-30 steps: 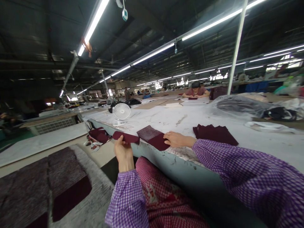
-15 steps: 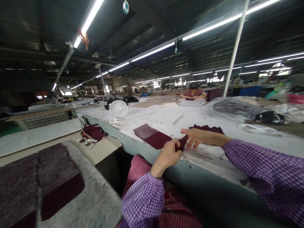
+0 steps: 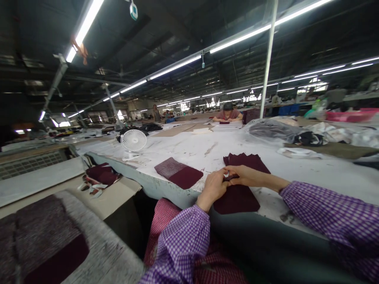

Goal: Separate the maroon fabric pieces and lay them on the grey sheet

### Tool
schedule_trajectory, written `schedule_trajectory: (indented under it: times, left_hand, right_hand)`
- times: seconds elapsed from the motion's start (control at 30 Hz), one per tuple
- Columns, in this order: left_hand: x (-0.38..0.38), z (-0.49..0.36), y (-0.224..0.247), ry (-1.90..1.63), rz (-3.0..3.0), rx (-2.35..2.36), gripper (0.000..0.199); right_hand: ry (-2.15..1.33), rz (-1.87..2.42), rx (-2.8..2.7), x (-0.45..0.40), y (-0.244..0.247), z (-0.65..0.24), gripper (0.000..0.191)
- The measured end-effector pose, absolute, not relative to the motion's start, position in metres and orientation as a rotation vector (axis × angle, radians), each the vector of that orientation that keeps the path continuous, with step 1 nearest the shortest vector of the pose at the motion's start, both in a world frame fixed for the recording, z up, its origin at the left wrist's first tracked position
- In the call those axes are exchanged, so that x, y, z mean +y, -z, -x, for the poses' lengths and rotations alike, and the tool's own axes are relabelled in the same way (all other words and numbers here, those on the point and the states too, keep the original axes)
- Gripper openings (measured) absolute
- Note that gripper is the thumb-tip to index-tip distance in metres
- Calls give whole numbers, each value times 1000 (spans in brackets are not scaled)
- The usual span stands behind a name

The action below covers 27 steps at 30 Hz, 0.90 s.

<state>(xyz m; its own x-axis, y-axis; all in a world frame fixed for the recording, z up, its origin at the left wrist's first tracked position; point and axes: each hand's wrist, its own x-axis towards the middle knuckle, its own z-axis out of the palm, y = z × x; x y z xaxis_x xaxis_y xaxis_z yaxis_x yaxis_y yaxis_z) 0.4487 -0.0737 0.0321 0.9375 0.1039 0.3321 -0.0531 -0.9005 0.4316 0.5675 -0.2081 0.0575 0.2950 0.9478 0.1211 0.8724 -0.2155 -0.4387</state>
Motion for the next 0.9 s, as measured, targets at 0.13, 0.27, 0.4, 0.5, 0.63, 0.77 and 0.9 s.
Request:
schedule_trajectory:
  times: [0.13, 0.27, 0.4, 0.5, 0.63, 0.77, 0.9]
  left_hand:
    - [-77, -455, -24, -528, -2754, -22, 31]
    - [-78, -455, -25, -561, -2753, 19, 28]
    - [-79, -455, -25, -611, -2716, 84, 27]
    - [-79, -454, -24, -624, -2705, 97, 26]
    - [-79, -453, -23, -632, -2701, 78, 26]
    - [-78, -452, -24, -639, -2690, 66, 26]
    - [-78, -452, -23, -637, -2695, 63, 26]
  right_hand:
    - [-16, 2334, -1659, -226, -55, -593, 45]
    - [-1, 2288, -1701, -245, -61, -602, 28]
    - [-33, 2220, -1748, -247, -65, -592, 29]
    - [-14, 2213, -1757, -243, -64, -587, 28]
    - [-1, 2213, -1785, -239, -63, -584, 26]
    - [1, 2253, -1751, -238, -63, -581, 24]
    - [9, 2270, -1765, -236, -60, -583, 22]
